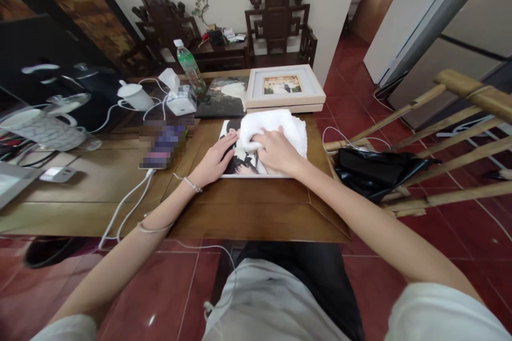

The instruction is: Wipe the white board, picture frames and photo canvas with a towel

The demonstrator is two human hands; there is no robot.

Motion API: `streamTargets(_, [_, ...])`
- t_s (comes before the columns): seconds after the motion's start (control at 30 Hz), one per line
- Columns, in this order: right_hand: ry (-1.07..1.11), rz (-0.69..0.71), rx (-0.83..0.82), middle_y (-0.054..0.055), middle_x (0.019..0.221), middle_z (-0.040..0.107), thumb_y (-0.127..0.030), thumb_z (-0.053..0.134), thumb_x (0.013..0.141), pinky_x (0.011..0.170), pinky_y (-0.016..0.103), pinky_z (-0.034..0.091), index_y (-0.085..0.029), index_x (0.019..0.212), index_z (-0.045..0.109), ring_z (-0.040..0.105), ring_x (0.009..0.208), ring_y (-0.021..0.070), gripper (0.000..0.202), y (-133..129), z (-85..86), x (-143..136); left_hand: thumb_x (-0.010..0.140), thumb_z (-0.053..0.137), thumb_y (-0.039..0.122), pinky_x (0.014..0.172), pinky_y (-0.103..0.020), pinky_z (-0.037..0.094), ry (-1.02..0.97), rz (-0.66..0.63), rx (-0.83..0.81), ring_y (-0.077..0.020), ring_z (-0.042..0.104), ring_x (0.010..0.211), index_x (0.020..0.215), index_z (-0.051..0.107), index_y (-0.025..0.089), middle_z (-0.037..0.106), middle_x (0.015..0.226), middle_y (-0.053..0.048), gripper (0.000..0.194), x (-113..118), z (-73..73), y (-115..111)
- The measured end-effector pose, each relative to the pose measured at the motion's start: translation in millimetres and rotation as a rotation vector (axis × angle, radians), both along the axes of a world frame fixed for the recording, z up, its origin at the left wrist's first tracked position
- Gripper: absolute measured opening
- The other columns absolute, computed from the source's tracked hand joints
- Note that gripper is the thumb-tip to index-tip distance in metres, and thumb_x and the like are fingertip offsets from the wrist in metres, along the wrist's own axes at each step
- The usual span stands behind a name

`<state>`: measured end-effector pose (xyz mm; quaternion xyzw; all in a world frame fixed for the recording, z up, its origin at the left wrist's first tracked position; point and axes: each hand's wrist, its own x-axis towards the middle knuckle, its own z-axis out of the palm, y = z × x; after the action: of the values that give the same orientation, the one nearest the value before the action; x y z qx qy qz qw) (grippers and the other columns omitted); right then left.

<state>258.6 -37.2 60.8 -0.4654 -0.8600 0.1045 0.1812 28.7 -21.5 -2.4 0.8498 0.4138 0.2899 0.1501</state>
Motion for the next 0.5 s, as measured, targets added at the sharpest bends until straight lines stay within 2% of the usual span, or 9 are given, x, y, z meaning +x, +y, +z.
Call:
streamTargets(0.1, [-0.037, 0.063, -0.017, 0.015, 0.119, 0.069, -0.007, 0.040, 0.074, 0.107, 0.061, 0.027, -0.016, 0.106, 0.069, 0.052, 0.128, 0.0340, 0.044, -44, -0.9, 1, 0.100, 0.036, 0.032, 0.122, -0.049, 0.026, 0.008, 0.012, -0.018, -0.0253, 0.032, 0.147, 0.144, 0.046, 0.013, 0.042, 0.154, -0.014, 0.049, 0, -0.2, 0])
streamTargets(0.17, [-0.030, 0.099, -0.082, 0.016, 0.122, 0.068, -0.006, 0.040, 0.074, 0.109, 0.063, 0.024, -0.016, 0.106, 0.069, 0.046, 0.134, 0.0342, 0.044, -72, 5.1, 1, 0.100, 0.036, 0.031, 0.121, -0.051, 0.027, 0.012, 0.029, -0.037, -0.0255, 0.031, 0.147, 0.145, 0.046, 0.015, 0.041, 0.155, -0.014, 0.048, 1, 0.6, -1])
streamTargets(0.27, [-0.027, 0.148, -0.197, 0.013, 0.114, 0.071, -0.005, 0.040, 0.072, 0.108, 0.059, 0.029, -0.017, 0.099, 0.069, 0.056, 0.123, 0.0319, 0.042, -101, 20.7, 3, 0.100, 0.036, 0.030, 0.120, -0.051, 0.027, 0.014, 0.038, -0.048, -0.0258, 0.031, 0.147, 0.144, 0.047, 0.016, 0.041, 0.155, -0.013, 0.047, 1, 2.7, -3])
streamTargets(0.33, [-0.022, 0.158, -0.260, 0.009, 0.102, 0.074, -0.005, 0.040, 0.070, 0.102, 0.049, 0.038, -0.019, 0.092, 0.069, 0.065, 0.101, 0.0266, 0.039, -106, 31.2, 4, 0.100, 0.036, 0.029, 0.121, -0.050, 0.027, 0.021, 0.032, -0.045, -0.0256, 0.030, 0.147, 0.143, 0.047, 0.015, 0.041, 0.155, -0.014, 0.047, 1, 4.0, -4])
streamTargets(0.4, [-0.002, 0.161, -0.297, 0.005, 0.091, 0.074, -0.006, 0.040, 0.071, 0.091, 0.038, 0.044, -0.021, 0.090, 0.070, 0.065, 0.084, 0.0217, 0.038, -99, 38.8, 5, 0.100, 0.035, 0.029, 0.121, -0.050, 0.027, 0.030, 0.029, -0.040, -0.0255, 0.030, 0.148, 0.143, 0.047, 0.013, 0.041, 0.154, -0.015, 0.048, 1, 4.6, -4])
streamTargets(0.5, [0.036, 0.123, -0.316, 0.003, 0.087, 0.074, -0.008, 0.041, 0.069, 0.075, 0.029, 0.044, -0.022, 0.090, 0.072, 0.062, 0.079, 0.0204, 0.040, -72, 43.8, 5, 0.100, 0.036, 0.030, 0.120, -0.050, 0.028, 0.029, 0.031, -0.036, -0.0259, 0.032, 0.147, 0.143, 0.047, 0.011, 0.042, 0.153, -0.016, 0.048, 1, 3.6, -3])
